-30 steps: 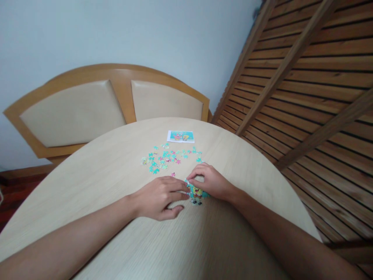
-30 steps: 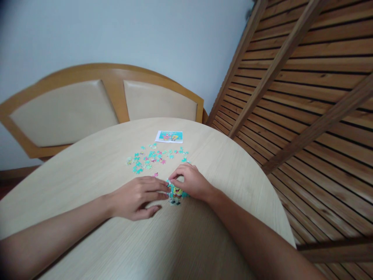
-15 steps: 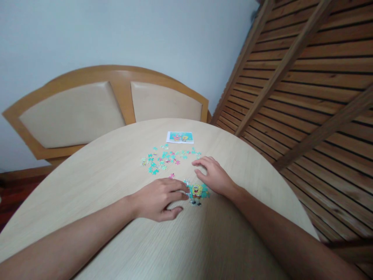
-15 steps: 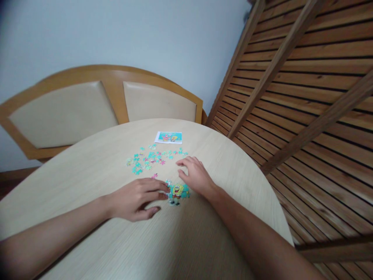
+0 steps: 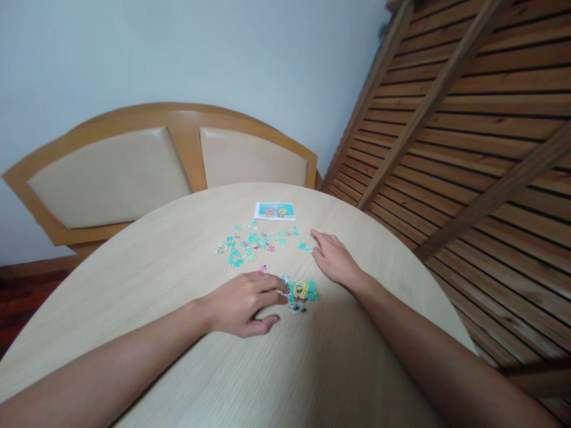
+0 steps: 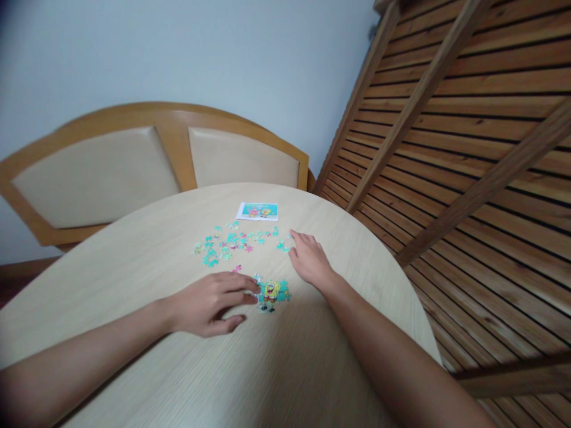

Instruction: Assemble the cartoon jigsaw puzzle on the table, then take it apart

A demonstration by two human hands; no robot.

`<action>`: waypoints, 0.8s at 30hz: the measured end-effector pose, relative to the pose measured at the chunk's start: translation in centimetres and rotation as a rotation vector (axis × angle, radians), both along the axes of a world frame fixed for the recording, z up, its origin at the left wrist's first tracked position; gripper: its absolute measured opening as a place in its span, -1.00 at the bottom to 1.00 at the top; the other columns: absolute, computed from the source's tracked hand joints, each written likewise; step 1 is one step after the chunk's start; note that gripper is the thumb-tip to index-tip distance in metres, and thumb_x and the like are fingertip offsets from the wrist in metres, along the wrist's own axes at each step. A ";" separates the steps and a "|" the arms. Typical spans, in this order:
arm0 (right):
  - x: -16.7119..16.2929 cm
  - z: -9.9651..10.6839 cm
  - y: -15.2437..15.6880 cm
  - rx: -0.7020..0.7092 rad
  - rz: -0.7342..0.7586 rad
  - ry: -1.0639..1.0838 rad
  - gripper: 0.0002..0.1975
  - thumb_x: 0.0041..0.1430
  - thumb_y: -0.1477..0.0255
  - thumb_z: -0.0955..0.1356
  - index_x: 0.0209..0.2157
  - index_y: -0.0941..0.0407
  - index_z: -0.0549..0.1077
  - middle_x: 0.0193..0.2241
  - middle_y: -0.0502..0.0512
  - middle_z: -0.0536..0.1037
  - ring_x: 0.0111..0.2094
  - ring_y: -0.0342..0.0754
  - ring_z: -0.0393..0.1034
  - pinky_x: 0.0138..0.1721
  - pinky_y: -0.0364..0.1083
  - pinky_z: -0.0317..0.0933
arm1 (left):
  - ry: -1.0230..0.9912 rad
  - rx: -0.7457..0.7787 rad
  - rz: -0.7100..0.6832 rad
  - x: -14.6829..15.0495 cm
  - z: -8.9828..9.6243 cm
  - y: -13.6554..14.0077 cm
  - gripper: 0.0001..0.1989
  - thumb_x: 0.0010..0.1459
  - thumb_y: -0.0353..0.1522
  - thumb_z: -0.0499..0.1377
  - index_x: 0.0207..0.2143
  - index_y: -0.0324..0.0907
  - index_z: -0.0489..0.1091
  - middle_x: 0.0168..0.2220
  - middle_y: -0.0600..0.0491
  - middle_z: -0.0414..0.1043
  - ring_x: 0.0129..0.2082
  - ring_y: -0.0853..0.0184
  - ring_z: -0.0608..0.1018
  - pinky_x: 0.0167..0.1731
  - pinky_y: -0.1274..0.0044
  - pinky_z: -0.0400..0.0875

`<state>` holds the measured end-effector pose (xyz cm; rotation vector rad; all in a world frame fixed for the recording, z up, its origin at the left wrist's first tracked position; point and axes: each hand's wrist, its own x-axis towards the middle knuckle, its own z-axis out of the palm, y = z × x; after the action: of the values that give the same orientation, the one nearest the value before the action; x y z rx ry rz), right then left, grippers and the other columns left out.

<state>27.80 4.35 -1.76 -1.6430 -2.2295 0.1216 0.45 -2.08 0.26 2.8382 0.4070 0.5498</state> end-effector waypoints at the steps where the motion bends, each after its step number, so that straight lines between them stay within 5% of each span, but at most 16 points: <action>1: 0.3 0.1 0.1 0.021 -0.014 -0.019 -0.51 0.30 0.52 0.19 0.24 0.24 0.31 0.16 0.30 0.44 0.17 0.17 0.27 0.19 0.11 0.16 | -0.001 0.001 0.001 0.0 0.0 0.0 -0.67 0.24 -0.31 0.12 0.04 -0.18 0.39 0.03 -0.14 0.48 0.04 0.14 0.53 0.06 0.28 0.47; 9: 0.8 1.5 -1.5 0.039 -0.056 -0.107 -0.71 0.23 0.60 0.27 -0.17 0.17 0.62 -0.16 0.31 0.60 -0.08 0.19 0.41 0.01 0.12 0.25 | -0.002 -0.003 -0.005 0.0 0.0 0.1 -0.69 0.25 -0.32 0.12 0.03 -0.17 0.39 0.03 -0.13 0.48 0.04 0.16 0.53 0.06 0.28 0.47; 15: -1.3 2.6 -3.3 -0.071 0.037 -0.018 -0.83 0.24 0.47 0.34 -0.23 0.12 0.60 -0.20 0.19 0.63 -0.07 0.16 0.41 -0.01 0.09 0.25 | 0.008 -0.006 -0.005 0.0 0.0 0.0 -0.69 0.25 -0.33 0.12 0.03 -0.18 0.39 0.03 -0.13 0.48 0.05 0.15 0.52 0.08 0.27 0.45; 24: -2.0 2.5 -3.6 -0.159 0.183 0.164 -0.87 0.08 0.56 0.40 -0.30 0.12 0.55 -0.24 0.12 0.61 -0.12 0.05 0.44 -0.01 0.01 0.26 | -0.005 -0.011 -0.001 0.0 -0.1 0.1 -0.69 0.24 -0.32 0.13 0.02 -0.17 0.39 0.03 -0.10 0.49 0.05 0.16 0.53 0.08 0.28 0.45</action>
<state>25.76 0.79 0.74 -1.4439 -2.2876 0.4755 0.49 -1.97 0.19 2.8261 0.4064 0.5526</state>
